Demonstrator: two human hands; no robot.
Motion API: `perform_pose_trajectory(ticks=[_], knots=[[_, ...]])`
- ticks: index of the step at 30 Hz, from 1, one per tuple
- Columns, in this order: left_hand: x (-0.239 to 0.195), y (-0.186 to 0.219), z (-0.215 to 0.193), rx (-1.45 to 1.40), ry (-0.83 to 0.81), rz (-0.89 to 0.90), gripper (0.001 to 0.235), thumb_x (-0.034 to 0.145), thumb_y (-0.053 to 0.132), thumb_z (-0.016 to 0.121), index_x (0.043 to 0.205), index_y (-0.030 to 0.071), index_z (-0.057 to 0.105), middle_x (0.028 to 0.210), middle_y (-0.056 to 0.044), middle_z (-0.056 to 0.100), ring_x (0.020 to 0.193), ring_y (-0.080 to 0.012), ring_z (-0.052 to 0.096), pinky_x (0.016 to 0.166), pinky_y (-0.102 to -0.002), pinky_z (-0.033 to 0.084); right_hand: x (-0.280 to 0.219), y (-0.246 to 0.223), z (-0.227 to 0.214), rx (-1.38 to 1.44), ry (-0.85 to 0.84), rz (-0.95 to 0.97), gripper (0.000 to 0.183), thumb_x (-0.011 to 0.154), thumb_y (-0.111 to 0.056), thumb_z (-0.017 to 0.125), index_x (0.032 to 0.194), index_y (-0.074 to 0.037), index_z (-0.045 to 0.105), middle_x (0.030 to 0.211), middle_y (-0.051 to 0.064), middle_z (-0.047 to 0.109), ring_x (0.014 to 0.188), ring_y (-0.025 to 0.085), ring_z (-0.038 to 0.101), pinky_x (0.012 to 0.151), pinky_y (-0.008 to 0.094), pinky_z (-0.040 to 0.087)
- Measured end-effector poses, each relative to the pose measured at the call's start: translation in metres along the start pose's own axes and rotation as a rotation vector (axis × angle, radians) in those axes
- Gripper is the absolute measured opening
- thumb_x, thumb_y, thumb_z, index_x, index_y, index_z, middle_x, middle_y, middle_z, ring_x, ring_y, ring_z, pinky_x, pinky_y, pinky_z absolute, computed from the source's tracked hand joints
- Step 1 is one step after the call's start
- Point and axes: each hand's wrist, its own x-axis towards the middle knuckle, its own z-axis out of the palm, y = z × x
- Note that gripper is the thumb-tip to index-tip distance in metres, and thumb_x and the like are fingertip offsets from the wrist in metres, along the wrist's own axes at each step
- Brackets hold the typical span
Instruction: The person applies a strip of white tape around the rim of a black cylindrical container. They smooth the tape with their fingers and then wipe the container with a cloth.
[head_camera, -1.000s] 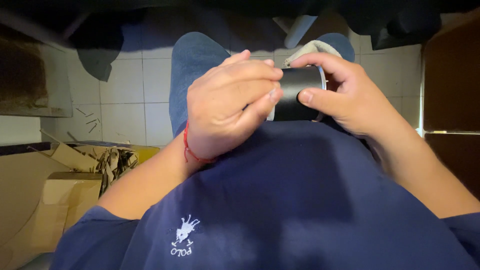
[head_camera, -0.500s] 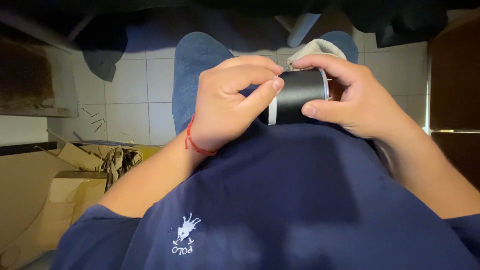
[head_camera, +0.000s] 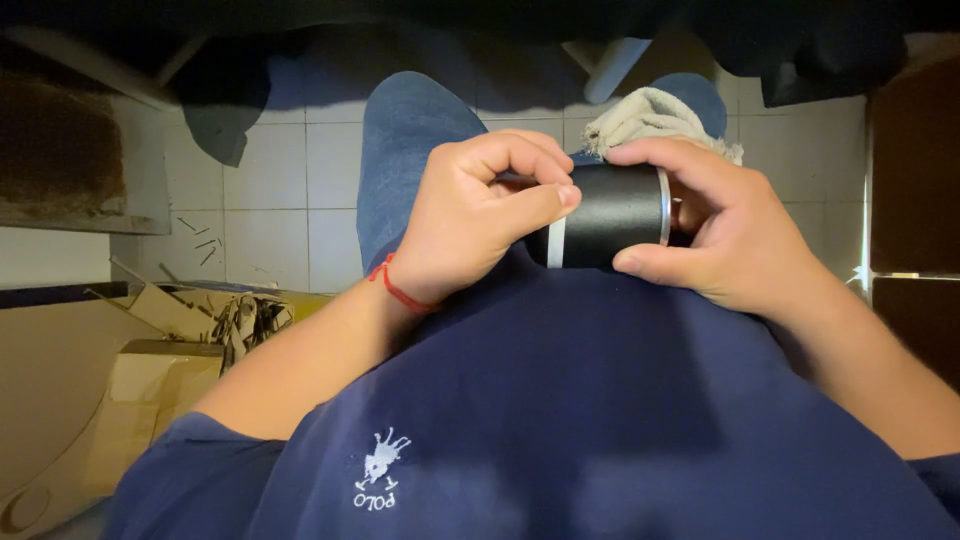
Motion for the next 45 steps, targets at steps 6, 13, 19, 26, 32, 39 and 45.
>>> perform_pose_trajectory(ticks=[6, 13, 19, 26, 32, 39, 45], knots=[[0.001, -0.018, 0.0, -0.204, -0.034, 0.018, 0.016, 0.076, 0.004, 0.077, 0.083, 0.011, 0.065, 0.096, -0.004, 0.066, 0.083, -0.01, 0.059, 0.069, -0.023, 0.048, -0.003, 0.003, -0.001, -0.092, 0.009, -0.045, 0.069, 0.067, -0.017, 0.083, 0.13, -0.011, 0.058, 0.131, 0.007, 0.056, 0.108, 0.016, 0.057, 0.081, 0.026, 0.053], [0.001, -0.023, -0.007, -0.355, -0.136, -0.021, 0.019, 0.073, 0.007, 0.078, 0.082, 0.018, 0.066, 0.093, 0.003, 0.057, 0.084, -0.0101, 0.053, 0.07, -0.025, 0.042, -0.005, 0.011, 0.002, -0.284, 0.065, -0.267, 0.069, 0.065, -0.027, 0.086, 0.126, -0.009, 0.061, 0.129, 0.011, 0.061, 0.124, 0.023, 0.058, 0.101, 0.032, 0.046], [0.018, -0.049, -0.009, -0.67, 0.265, -0.173, 0.023, 0.083, 0.001, 0.065, 0.105, 0.008, 0.066, 0.102, -0.003, 0.066, 0.092, -0.013, 0.06, 0.082, -0.027, 0.049, 0.012, 0.002, 0.008, -0.402, 0.195, -0.679, 0.062, 0.068, -0.025, 0.09, 0.116, 0.002, 0.062, 0.124, 0.026, 0.062, 0.117, 0.035, 0.061, 0.107, 0.045, 0.049], [-0.001, -0.058, -0.041, -0.935, -0.003, 0.256, 0.046, 0.108, 0.038, 0.052, 0.143, 0.01, 0.045, 0.133, -0.007, 0.058, 0.127, -0.0201, 0.055, 0.106, -0.039, 0.047, 0.118, -0.021, 0.048, -0.552, 0.316, -0.945, 0.06, 0.08, -0.031, 0.091, 0.122, 0.0, 0.061, 0.129, 0.025, 0.052, 0.119, 0.04, 0.053, 0.104, 0.049, 0.042], [0.007, -0.054, -0.104, -1.06, 0.529, 0.124, 0.021, 0.102, 0.032, 0.059, 0.108, 0.013, 0.065, 0.102, -0.013, 0.072, 0.082, -0.034, 0.073, 0.036, -0.017, 0.039, 0.173, -0.03, 0.121, -0.3, 0.063, -1.174, 0.058, 0.078, -0.043, 0.084, 0.124, -0.011, 0.068, 0.132, 0.021, 0.054, 0.12, 0.043, 0.053, 0.099, 0.052, 0.044], [-0.016, -0.059, -0.165, -1.155, 0.951, -0.058, 0.047, 0.09, 0.049, 0.063, 0.114, 0.008, 0.063, 0.113, -0.012, 0.065, 0.106, -0.0406, 0.064, 0.088, -0.053, 0.058, 0.207, -0.004, 0.111, -0.428, -0.376, -0.52, 0.048, 0.088, -0.019, 0.069, 0.132, -0.002, 0.059, 0.128, 0.028, 0.062, 0.117, 0.046, 0.059, 0.1, 0.058, 0.045], [-0.027, -0.075, -0.172, -1.246, 0.855, -0.04, 0.047, 0.087, 0.049, 0.064, 0.115, 0.011, 0.066, 0.115, -0.014, 0.069, 0.111, -0.0408, 0.065, 0.094, -0.055, 0.054, 0.22, 0.214, 0.055, -0.891, -0.455, 0.266, 0.055, 0.091, -0.056, 0.059, 0.128, -0.015, 0.067, 0.124, 0.019, 0.069, 0.12, 0.039, 0.063, 0.104, 0.051, 0.049]])
